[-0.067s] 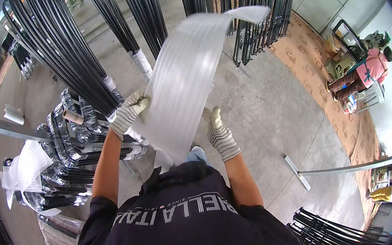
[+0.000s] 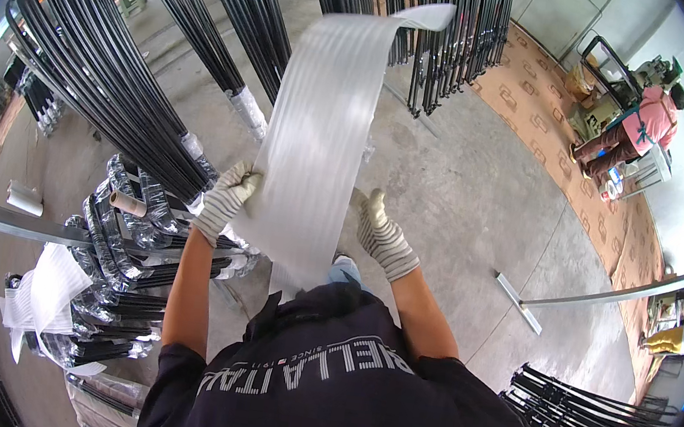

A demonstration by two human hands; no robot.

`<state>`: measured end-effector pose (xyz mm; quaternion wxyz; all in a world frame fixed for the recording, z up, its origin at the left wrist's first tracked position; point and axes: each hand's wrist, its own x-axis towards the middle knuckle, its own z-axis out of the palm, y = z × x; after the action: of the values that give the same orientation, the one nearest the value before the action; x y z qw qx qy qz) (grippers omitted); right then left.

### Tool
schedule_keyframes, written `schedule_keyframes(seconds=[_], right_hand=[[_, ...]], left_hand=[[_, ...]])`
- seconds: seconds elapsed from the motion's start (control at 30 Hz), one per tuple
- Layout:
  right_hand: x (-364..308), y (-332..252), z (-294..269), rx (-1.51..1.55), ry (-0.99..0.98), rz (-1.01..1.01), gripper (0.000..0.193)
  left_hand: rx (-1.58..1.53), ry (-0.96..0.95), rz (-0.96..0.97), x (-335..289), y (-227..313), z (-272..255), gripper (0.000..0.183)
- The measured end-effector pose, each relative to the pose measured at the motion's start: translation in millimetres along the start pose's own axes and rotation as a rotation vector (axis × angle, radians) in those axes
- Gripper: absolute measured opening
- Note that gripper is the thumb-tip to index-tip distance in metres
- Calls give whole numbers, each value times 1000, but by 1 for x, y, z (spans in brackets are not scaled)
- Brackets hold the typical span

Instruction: The person wraps white protective foam around the lower sections of black metal frames hanging from a rack, securing the foam with clear tape.

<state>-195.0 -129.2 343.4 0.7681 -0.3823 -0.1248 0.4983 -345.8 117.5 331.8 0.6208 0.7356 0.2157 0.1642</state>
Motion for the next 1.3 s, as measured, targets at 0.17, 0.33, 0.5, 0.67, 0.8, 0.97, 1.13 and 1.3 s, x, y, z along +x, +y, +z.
schedule_keyframes(seconds=[0.17,0.33,0.5,0.67,0.8,0.97,1.13,1.3], right_hand=[[10,6,26,-303,-57,-7,57],[-11,-28,76,77,-103,48,60],[-10,2,84,-468,216,32,42],[-31,4,83,-408,403,122,35],[-52,-3,46,-261,550,183,36],[-74,-30,-23,36,431,229,36],[-103,-65,-107,83,619,69,37],[-140,-97,-210,144,711,19,30]], left_hand=[[-16,26,56,-23,15,23,18],[781,420,189,-45,46,44,12],[851,431,299,-56,68,70,11],[-666,270,-119,-62,25,94,15],[-954,40,-444,-68,17,117,29],[-323,-74,-566,-42,39,176,44],[-270,-332,-495,-9,55,265,39],[210,-453,-332,30,64,361,34]])
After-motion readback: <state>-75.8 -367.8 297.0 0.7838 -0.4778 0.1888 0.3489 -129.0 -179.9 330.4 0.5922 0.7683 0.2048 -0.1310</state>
